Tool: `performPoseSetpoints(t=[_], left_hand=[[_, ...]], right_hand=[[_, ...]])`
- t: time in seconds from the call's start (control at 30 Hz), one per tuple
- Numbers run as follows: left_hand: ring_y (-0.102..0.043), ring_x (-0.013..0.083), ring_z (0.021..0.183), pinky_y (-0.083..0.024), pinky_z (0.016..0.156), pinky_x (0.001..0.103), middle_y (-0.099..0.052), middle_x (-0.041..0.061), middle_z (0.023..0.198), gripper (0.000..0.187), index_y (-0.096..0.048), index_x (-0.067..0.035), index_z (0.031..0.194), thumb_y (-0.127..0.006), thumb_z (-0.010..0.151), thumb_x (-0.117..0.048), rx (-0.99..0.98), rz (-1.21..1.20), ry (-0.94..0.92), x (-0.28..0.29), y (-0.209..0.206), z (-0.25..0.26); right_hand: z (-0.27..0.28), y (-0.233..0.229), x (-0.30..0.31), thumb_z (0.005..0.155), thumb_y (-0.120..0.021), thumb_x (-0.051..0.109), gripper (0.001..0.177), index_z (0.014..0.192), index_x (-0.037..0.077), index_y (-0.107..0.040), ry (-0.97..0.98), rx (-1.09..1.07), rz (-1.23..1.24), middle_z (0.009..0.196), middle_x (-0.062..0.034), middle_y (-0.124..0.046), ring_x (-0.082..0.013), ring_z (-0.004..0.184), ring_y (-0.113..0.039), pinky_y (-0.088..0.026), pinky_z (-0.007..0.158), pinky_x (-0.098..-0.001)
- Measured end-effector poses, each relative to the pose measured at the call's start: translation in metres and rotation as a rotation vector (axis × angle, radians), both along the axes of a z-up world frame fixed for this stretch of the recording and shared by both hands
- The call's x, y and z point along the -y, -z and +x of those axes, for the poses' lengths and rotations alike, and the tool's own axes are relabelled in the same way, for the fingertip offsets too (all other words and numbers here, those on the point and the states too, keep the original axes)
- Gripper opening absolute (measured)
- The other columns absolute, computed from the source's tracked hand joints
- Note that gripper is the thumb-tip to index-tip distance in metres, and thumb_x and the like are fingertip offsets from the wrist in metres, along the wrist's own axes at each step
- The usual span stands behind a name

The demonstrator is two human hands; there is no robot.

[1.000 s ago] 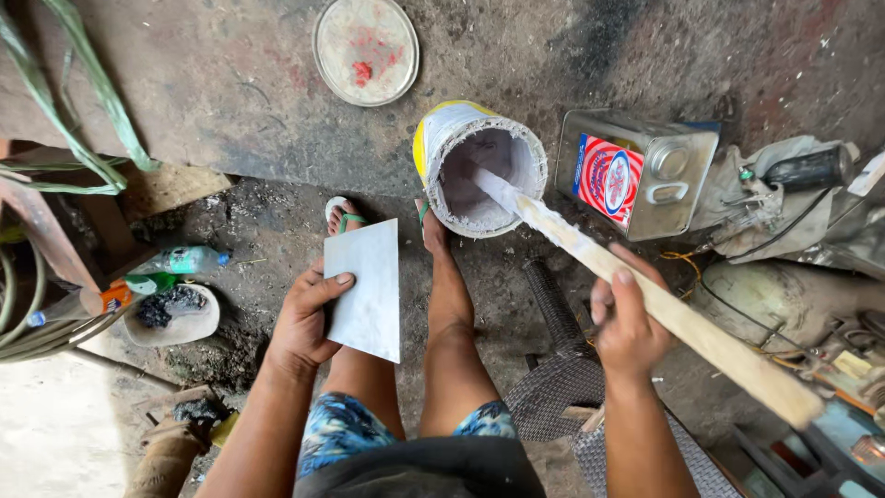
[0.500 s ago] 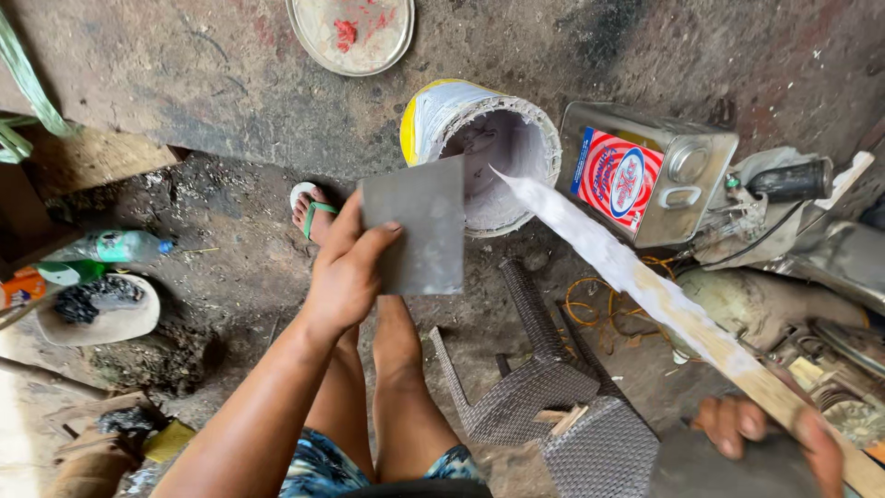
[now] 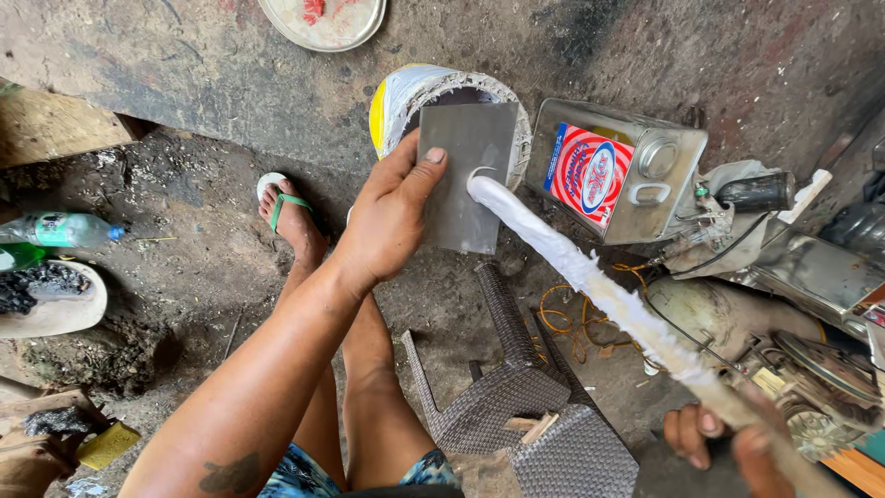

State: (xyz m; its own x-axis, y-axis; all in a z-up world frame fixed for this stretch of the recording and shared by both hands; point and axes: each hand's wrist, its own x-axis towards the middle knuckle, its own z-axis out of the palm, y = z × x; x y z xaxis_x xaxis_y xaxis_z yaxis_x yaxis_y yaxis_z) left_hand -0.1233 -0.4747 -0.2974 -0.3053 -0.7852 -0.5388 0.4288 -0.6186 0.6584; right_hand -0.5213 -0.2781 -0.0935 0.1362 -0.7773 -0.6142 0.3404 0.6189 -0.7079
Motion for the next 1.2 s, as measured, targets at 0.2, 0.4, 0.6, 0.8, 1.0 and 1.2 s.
performPoseSetpoints(t=[0.2,0.4,0.6,0.8,1.0,1.2], left_hand=[[-0.061,0.0159,0.082,-0.049,0.072,0.031,-0.07,0.012,0.104,0.041,-0.062,0.001,0.134,-0.059,0.101,-0.024,0.172,0.289,0.099,0.009,-0.01,0.019],[-0.07,0.0181,0.081,-0.059,0.074,0.033,-0.072,0.015,0.104,0.033,-0.061,0.005,0.124,-0.058,0.099,-0.016,-0.23,0.431,-0.132,0.007,-0.012,0.022],[-0.069,0.0157,0.083,-0.056,0.074,0.03,-0.072,0.014,0.106,0.032,-0.064,0.006,0.125,-0.058,0.102,-0.016,-0.192,0.349,-0.207,-0.001,-0.01,0.027],[-0.066,0.0142,0.088,-0.053,0.078,0.028,-0.072,0.01,0.107,0.037,-0.06,0.002,0.131,-0.053,0.103,-0.021,-0.137,0.245,-0.129,-0.01,-0.01,0.024],[-0.066,0.0149,0.101,-0.052,0.09,0.028,-0.071,0.01,0.117,0.044,-0.056,0.004,0.137,-0.054,0.103,-0.023,-0.192,0.226,-0.139,-0.018,-0.008,0.023],[-0.064,0.0117,0.106,-0.051,0.095,0.026,-0.069,0.008,0.124,0.046,-0.054,0.001,0.142,-0.054,0.103,-0.024,-0.209,0.184,-0.085,-0.02,0.003,0.026]], right_hand=[[0.006,0.015,-0.057,0.088,-0.076,0.004,0.027,0.113,0.012,-0.069,-0.19,-0.759,-0.47,0.1,-0.0143,-0.066,-0.0206,0.083,-0.065,-0.055,0.073,-0.0374],[0.019,0.001,-0.037,0.088,-0.075,0.004,0.026,0.112,0.012,-0.067,-0.164,-0.786,-0.476,0.108,-0.0174,-0.066,-0.0236,0.094,-0.067,-0.056,0.077,-0.0391],[0.014,-0.002,-0.021,0.09,-0.073,0.005,0.025,0.113,0.011,-0.065,-0.083,-0.749,-0.473,0.109,-0.0168,-0.066,-0.0231,0.094,-0.066,-0.054,0.074,-0.038],[0.014,-0.006,-0.012,0.092,-0.07,0.005,0.024,0.115,0.01,-0.064,0.001,-0.677,-0.433,0.109,-0.0162,-0.066,-0.0226,0.094,-0.066,-0.052,0.07,-0.037],[0.028,0.011,0.0,0.094,-0.068,0.006,0.023,0.116,0.009,-0.063,0.054,-0.622,-0.405,0.109,-0.0156,-0.067,-0.0222,0.094,-0.065,-0.05,0.067,-0.0359],[0.039,0.009,0.014,0.096,-0.066,0.007,0.022,0.118,0.008,-0.061,0.148,-0.59,-0.379,0.11,-0.015,-0.067,-0.0217,0.094,-0.065,-0.049,0.064,-0.0348]])
